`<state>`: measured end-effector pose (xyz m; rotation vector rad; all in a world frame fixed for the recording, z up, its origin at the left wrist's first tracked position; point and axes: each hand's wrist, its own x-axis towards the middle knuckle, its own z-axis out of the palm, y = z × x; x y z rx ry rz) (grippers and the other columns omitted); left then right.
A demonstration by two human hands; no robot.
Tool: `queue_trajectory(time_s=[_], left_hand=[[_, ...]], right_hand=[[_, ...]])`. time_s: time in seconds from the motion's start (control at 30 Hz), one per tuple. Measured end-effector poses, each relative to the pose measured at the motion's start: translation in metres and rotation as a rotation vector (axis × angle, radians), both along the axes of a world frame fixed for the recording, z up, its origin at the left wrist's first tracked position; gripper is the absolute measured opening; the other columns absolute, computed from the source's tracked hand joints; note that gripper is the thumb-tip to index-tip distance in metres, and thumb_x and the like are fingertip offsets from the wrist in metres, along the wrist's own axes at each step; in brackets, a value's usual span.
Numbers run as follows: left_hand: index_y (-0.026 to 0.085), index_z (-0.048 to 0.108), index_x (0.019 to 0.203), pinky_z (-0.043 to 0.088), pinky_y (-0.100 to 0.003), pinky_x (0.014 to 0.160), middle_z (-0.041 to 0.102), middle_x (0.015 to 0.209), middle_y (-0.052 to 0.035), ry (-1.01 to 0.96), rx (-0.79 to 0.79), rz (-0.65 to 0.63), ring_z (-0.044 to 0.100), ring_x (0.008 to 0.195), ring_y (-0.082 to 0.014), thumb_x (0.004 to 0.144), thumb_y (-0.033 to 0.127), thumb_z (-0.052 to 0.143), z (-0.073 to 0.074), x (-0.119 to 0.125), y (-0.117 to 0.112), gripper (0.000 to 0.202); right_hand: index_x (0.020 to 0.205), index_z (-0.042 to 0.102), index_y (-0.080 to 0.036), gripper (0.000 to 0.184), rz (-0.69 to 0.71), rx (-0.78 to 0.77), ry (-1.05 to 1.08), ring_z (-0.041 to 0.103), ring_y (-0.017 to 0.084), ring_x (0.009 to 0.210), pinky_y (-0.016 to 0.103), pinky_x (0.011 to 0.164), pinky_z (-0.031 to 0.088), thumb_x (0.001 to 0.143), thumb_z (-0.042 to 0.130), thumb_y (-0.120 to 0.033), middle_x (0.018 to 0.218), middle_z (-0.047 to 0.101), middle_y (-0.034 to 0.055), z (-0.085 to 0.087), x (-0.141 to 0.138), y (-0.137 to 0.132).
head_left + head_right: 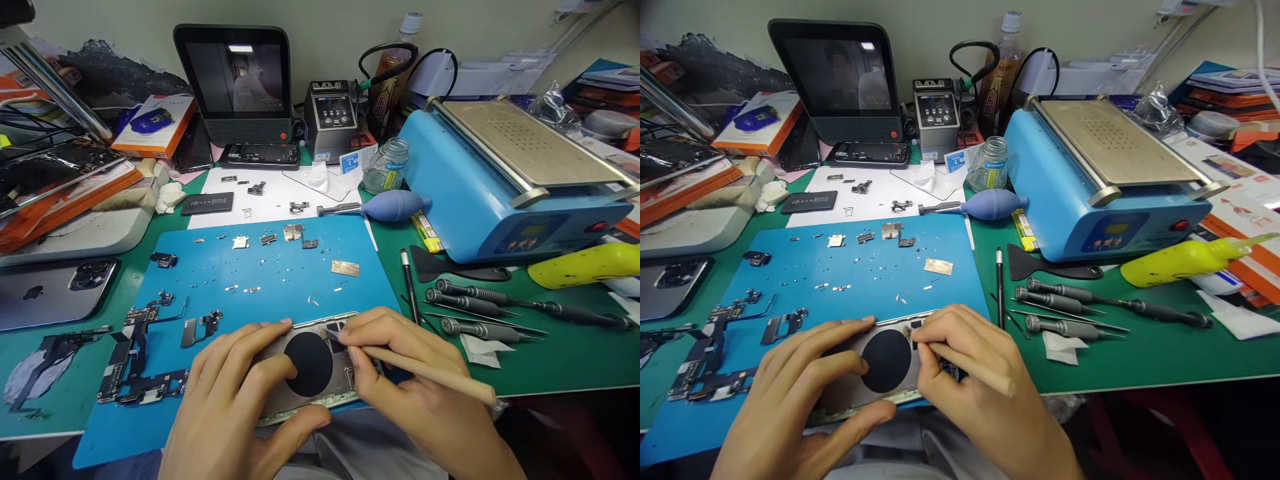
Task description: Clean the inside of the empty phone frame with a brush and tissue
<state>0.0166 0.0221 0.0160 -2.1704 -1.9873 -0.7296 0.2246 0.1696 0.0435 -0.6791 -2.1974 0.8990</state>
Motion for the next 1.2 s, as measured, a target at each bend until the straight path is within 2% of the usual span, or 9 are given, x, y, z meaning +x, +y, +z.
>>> queue_trajectory(time_s=[0.37, 0.6, 0.83, 0.93, 1.0, 1.13, 1.2], left_hand=[[0.028, 0.063, 0.125, 0.042, -0.040, 0.110, 0.075, 0.146, -0.0058, -0.003, -0.012, 0.005, 0.056, 0.141, -0.0241, 0.112, 0.056, 0.069, 0.001, 0.000, -0.002, 0.031], [0.028, 0.063, 0.123, 0.041, -0.041, 0.112, 0.074, 0.146, -0.0067, -0.061, -0.012, 0.070, 0.056, 0.142, -0.0244, 0.115, 0.056, 0.062, 0.002, 0.008, 0.000, 0.029], [0.027, 0.062, 0.123, 0.040, -0.040, 0.111, 0.074, 0.145, -0.0079, -0.018, -0.023, 0.010, 0.055, 0.141, -0.0252, 0.113, 0.055, 0.068, 0.004, 0.002, 0.000, 0.030], [0.028, 0.061, 0.121, 0.040, -0.041, 0.114, 0.074, 0.144, -0.0079, -0.053, -0.019, 0.056, 0.055, 0.141, -0.0254, 0.114, 0.055, 0.064, 0.003, 0.007, 0.000, 0.029], [0.029, 0.061, 0.120, 0.040, -0.042, 0.116, 0.075, 0.144, -0.0074, -0.091, -0.020, 0.099, 0.056, 0.141, -0.0249, 0.115, 0.057, 0.060, 0.003, 0.011, 0.000, 0.028], [0.029, 0.060, 0.119, 0.039, -0.041, 0.118, 0.074, 0.144, -0.0068, -0.116, -0.023, 0.109, 0.055, 0.142, -0.0237, 0.116, 0.056, 0.059, 0.003, 0.015, 0.000, 0.027], [0.029, 0.060, 0.120, 0.038, -0.041, 0.118, 0.074, 0.145, -0.0073, -0.115, -0.022, 0.105, 0.054, 0.143, -0.0242, 0.116, 0.055, 0.059, 0.003, 0.015, -0.001, 0.027]], right_hand=[[0.103, 0.069, -0.028, 0.022, 0.016, 0.006, 0.003, 0.078, 0.008, 0.087, 0.018, 0.079, 0.063, 0.103, 0.065, -0.007, 0.094, 0.078, -0.0058, -0.001, 0.000, 0.002], [0.105, 0.069, -0.028, 0.023, 0.015, 0.017, 0.002, 0.078, 0.006, 0.088, 0.016, 0.081, 0.062, 0.103, 0.064, -0.006, 0.095, 0.078, -0.0068, -0.003, 0.004, 0.000], [0.107, 0.069, -0.029, 0.023, 0.030, 0.013, -0.002, 0.079, 0.008, 0.089, 0.017, 0.080, 0.063, 0.104, 0.065, -0.006, 0.098, 0.079, -0.0059, -0.001, 0.002, 0.001], [0.106, 0.068, -0.029, 0.023, 0.042, 0.017, 0.007, 0.079, 0.008, 0.089, 0.017, 0.081, 0.063, 0.103, 0.064, -0.007, 0.097, 0.079, -0.0064, 0.000, 0.002, 0.002], [0.103, 0.068, -0.030, 0.023, 0.002, 0.003, 0.020, 0.078, 0.007, 0.088, 0.015, 0.080, 0.063, 0.103, 0.063, -0.008, 0.095, 0.078, -0.0071, -0.001, 0.004, 0.002], [0.124, 0.073, -0.036, 0.023, -0.143, -0.052, 0.063, 0.081, 0.009, 0.100, 0.012, 0.088, 0.064, 0.109, 0.068, -0.020, 0.111, 0.082, -0.0055, -0.004, 0.010, 0.001], [0.124, 0.075, -0.037, 0.021, -0.144, -0.072, 0.051, 0.082, 0.011, 0.103, 0.014, 0.087, 0.065, 0.110, 0.069, -0.023, 0.111, 0.083, -0.0042, -0.004, 0.011, 0.001]])
